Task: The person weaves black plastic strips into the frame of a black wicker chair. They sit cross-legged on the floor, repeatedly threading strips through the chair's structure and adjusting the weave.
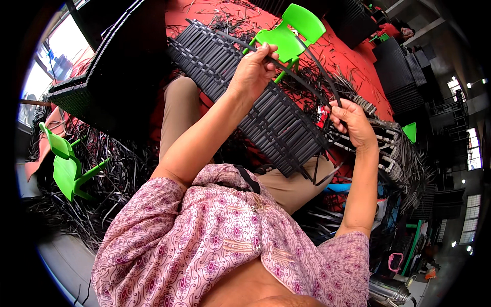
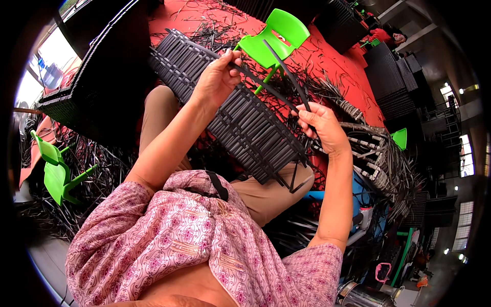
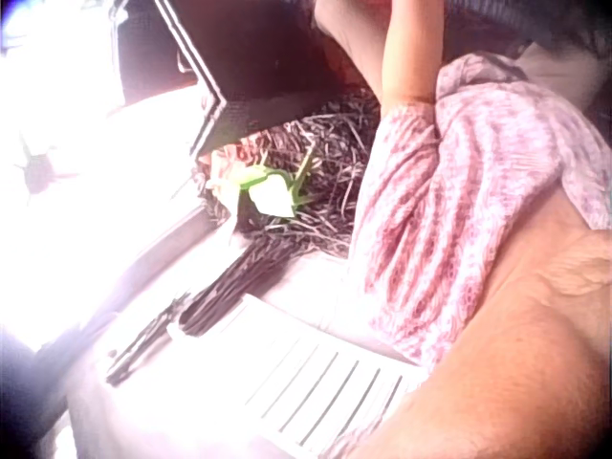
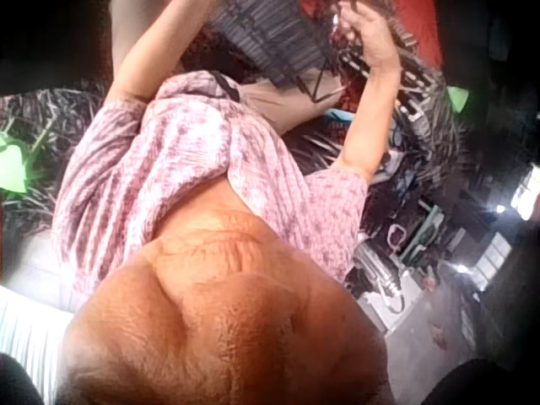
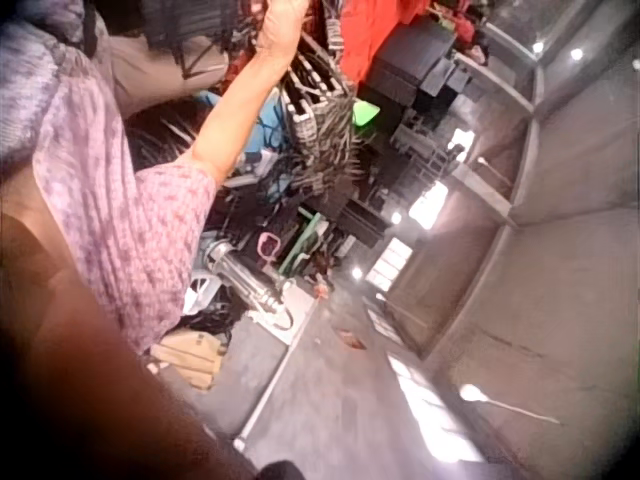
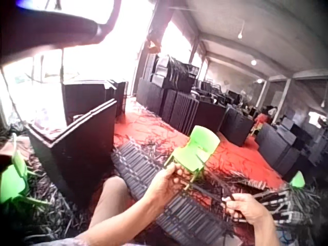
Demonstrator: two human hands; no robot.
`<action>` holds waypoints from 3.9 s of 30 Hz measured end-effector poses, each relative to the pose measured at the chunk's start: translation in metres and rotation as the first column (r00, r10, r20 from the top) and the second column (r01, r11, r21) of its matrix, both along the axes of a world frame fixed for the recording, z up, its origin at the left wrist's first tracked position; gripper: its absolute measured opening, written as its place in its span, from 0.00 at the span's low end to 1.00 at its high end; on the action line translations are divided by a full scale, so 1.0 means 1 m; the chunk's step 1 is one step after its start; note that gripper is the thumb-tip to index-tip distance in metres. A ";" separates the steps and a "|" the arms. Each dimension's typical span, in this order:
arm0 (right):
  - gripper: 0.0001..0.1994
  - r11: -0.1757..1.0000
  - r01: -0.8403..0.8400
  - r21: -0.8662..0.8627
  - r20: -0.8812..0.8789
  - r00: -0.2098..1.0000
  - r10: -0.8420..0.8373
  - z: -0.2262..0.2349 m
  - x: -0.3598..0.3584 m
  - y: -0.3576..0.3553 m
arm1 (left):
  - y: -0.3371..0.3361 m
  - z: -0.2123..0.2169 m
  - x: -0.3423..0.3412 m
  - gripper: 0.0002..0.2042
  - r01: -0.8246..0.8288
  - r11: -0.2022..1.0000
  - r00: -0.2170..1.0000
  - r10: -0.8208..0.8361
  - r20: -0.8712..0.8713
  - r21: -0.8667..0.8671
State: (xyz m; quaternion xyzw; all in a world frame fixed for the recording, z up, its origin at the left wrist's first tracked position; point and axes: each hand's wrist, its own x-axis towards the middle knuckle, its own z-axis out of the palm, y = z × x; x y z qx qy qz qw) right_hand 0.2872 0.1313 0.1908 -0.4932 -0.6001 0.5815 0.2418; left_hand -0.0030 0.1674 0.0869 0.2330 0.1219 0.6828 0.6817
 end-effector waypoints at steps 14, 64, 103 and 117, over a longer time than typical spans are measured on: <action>0.14 0.989 -0.148 0.001 0.110 0.983 0.147 -0.005 -0.024 -0.023 | -0.044 -0.006 0.059 0.18 0.094 0.993 0.985 -0.102 -0.140 -0.068; 0.39 0.901 0.344 0.263 0.027 0.931 -0.363 -0.106 0.046 -0.215 | -0.141 -0.064 0.083 0.21 0.703 0.706 0.458 -0.548 -0.700 -0.092; 0.09 0.842 0.536 -0.062 -0.022 0.843 -0.538 -0.181 -0.033 -0.213 | -0.156 -0.078 0.076 0.10 0.518 0.829 0.227 -0.372 -0.900 -0.212; 0.08 0.741 0.618 0.263 0.080 0.751 -0.655 -0.177 0.017 -0.190 | -0.131 -0.100 0.086 0.12 0.323 0.930 0.130 -0.228 -0.965 -0.176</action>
